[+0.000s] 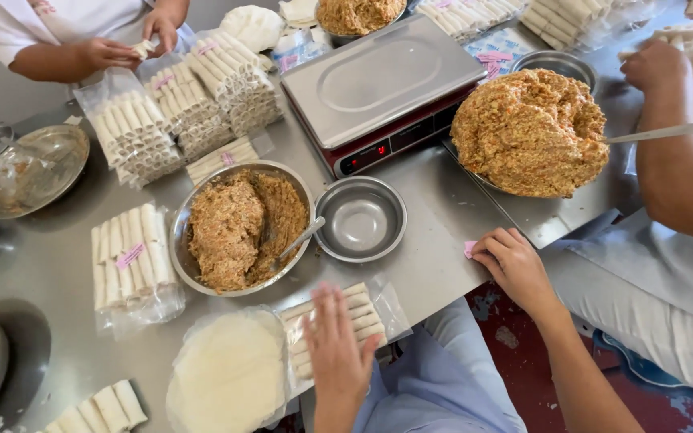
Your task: Manually placing filling onto thin wrappers and rolling them into tight cylindrical shapes on a production table.
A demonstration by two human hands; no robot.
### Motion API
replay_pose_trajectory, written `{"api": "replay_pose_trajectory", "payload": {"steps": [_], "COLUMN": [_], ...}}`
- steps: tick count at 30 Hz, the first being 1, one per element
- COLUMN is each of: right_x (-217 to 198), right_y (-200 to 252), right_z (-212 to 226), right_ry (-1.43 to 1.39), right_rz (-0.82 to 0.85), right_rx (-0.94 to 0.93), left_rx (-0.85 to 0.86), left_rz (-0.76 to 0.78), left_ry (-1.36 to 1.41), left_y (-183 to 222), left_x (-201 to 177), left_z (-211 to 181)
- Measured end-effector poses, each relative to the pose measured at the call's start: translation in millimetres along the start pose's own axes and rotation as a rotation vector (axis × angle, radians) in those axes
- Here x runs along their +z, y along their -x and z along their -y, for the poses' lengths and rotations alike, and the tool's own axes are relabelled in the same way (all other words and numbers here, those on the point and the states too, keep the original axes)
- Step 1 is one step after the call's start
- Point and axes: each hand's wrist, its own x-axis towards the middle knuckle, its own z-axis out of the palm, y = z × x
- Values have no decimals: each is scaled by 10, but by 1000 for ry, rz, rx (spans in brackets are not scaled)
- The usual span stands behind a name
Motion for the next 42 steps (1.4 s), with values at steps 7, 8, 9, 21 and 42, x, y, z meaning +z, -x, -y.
{"api": "replay_pose_trajectory", "payload": {"steps": [7,8,9,21,42], "right_x": [84,107,139,-32,180], "right_y": [-26,-12,-26,87,130], "right_z": [7,4,2,1153,1127], "right_ry": [34,-61,-156,-700,-1033], "right_rz": [-115,-173,-235,-83,264], "right_rx": [-44,-30,-19,-220,224], "left_rx": [56,36,13,-241,730], "left_rz": [109,67,18,77,154], "left_ry": [329,490,648,2112,432], "left_y": [-67,-80,-109,-401,-1080], "left_x": [-79,-193,-303,-352,-316], "left_z": [-129,-186,-232,-673,78]}}
